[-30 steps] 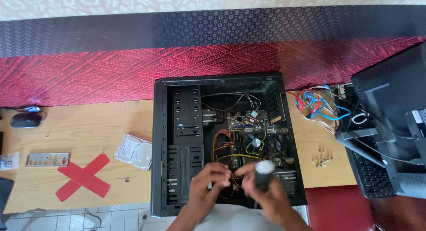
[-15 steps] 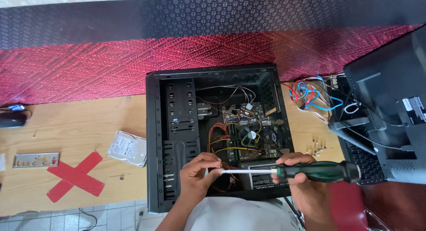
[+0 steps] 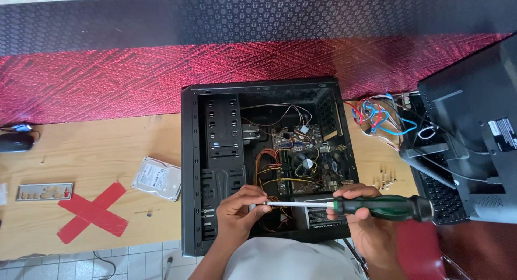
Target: The person installs two hard drives into a desktop computer case. They place each drive into a drive bay and secure it with screws using a screwdriver. The person handles the drives and screws by hand and uses the screwdriver to tighten the screws.
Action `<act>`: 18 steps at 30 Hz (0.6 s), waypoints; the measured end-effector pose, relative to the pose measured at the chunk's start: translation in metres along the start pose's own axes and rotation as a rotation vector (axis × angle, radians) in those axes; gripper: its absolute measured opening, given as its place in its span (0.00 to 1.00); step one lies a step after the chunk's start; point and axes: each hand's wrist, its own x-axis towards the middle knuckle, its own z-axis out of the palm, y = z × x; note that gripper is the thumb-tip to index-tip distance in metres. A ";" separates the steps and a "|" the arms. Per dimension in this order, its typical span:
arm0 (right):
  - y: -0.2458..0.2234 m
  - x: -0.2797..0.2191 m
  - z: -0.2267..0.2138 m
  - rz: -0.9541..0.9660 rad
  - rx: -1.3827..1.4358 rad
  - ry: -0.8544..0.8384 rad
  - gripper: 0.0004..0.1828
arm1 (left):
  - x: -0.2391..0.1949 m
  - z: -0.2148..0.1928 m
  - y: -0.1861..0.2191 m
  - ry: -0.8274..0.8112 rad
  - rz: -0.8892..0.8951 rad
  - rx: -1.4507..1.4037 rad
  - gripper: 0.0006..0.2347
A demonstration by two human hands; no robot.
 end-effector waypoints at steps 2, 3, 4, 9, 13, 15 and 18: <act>0.000 0.000 0.002 0.006 -0.013 0.007 0.22 | 0.000 -0.002 0.001 -0.005 -0.004 0.021 0.09; -0.001 0.000 0.003 0.012 -0.026 0.016 0.22 | 0.000 -0.003 0.001 -0.012 -0.009 0.042 0.09; 0.001 0.000 0.002 0.011 -0.027 0.016 0.22 | 0.000 -0.004 0.002 -0.012 -0.009 0.040 0.09; 0.002 0.000 0.004 0.039 0.019 0.007 0.21 | -0.001 -0.008 0.004 -0.059 0.015 0.068 0.09; 0.002 0.002 0.011 0.048 0.037 -0.033 0.19 | 0.002 -0.014 0.005 -0.089 0.145 0.163 0.08; 0.007 0.003 0.011 0.116 0.105 0.015 0.17 | 0.002 -0.016 0.005 -0.106 0.271 0.233 0.12; 0.012 0.003 0.013 0.211 0.137 0.090 0.20 | 0.004 -0.017 0.010 -0.075 0.307 0.297 0.09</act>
